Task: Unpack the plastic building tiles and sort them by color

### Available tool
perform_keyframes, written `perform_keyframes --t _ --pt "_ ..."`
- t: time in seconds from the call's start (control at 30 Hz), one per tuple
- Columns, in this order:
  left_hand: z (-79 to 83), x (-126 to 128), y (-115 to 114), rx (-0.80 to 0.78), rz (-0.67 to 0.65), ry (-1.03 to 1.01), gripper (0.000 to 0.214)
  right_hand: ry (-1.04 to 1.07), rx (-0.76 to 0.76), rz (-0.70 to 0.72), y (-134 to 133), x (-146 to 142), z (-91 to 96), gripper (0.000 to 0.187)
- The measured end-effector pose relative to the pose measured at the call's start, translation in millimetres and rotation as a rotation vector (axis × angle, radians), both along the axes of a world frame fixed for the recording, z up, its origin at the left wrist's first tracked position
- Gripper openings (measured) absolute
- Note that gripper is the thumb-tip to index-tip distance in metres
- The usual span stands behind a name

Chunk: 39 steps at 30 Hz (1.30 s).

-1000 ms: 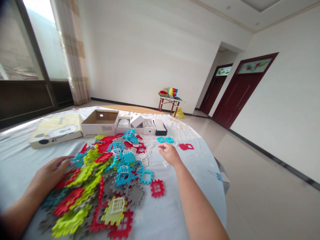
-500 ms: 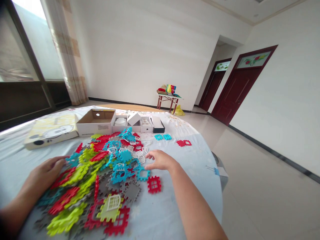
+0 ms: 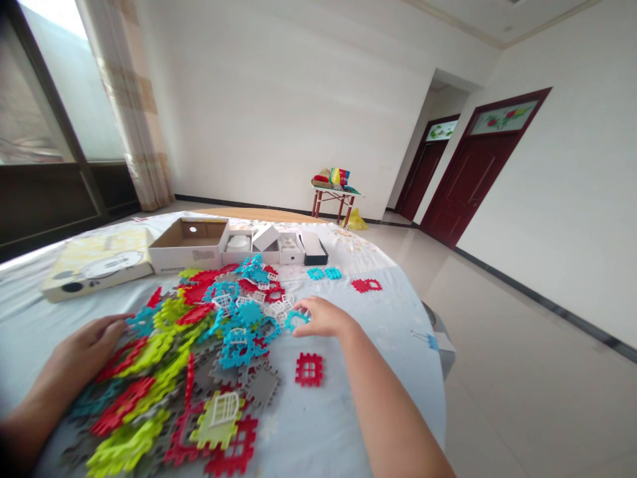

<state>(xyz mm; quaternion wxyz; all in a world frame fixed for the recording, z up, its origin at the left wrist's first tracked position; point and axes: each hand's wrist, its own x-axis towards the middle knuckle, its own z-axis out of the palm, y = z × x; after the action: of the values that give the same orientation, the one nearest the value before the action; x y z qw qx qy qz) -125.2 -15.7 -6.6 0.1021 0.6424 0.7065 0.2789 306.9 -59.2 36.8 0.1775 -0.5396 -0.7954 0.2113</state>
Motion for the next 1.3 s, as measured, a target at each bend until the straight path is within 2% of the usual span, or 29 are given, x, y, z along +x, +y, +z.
perform_keyframes --t 0.17,0.23,0.33,0.53,0.63,0.8,0.97,1.17,1.3 --pt "-6.6 -3.4 5.1 -0.016 0.020 -0.019 0.045 0.059 0.245 -0.431 25.4 36.9 -25.4 0.047" --pt "-7.7 -4.5 6.4 -0.039 0.032 -0.025 0.045 0.027 0.301 -0.526 32.0 46.6 -38.9 0.044" --pt "-5.9 -4.5 5.6 -0.060 0.035 -0.030 0.046 -0.017 0.307 -0.610 36.0 54.6 -54.0 0.044" --pt "-0.5 -2.8 2.5 -0.080 0.054 -0.047 0.046 -0.041 0.209 -0.604 35.7 62.2 -61.5 0.046" --pt "-1.3 -3.2 3.2 -0.084 0.056 -0.049 0.047 -0.013 0.207 -0.579 35.9 64.4 -61.0 0.041" --pt "-4.5 -4.7 3.6 -0.061 0.039 -0.051 0.048 0.033 0.257 -0.615 42.1 60.1 -57.3 0.045" --pt "-7.3 -5.1 4.9 -0.018 0.019 -0.056 0.048 -0.033 0.315 -0.643 69.4 48.3 -44.9 0.044" --pt "-6.7 -1.5 2.8 0.022 0.014 -0.069 0.046 -0.105 0.268 -0.760 114.9 36.1 -30.9 0.040" --pt "-4.4 0.8 0.6 0.018 0.012 -0.093 0.044 -0.111 0.294 -0.806 124.3 30.3 -28.8 0.040"
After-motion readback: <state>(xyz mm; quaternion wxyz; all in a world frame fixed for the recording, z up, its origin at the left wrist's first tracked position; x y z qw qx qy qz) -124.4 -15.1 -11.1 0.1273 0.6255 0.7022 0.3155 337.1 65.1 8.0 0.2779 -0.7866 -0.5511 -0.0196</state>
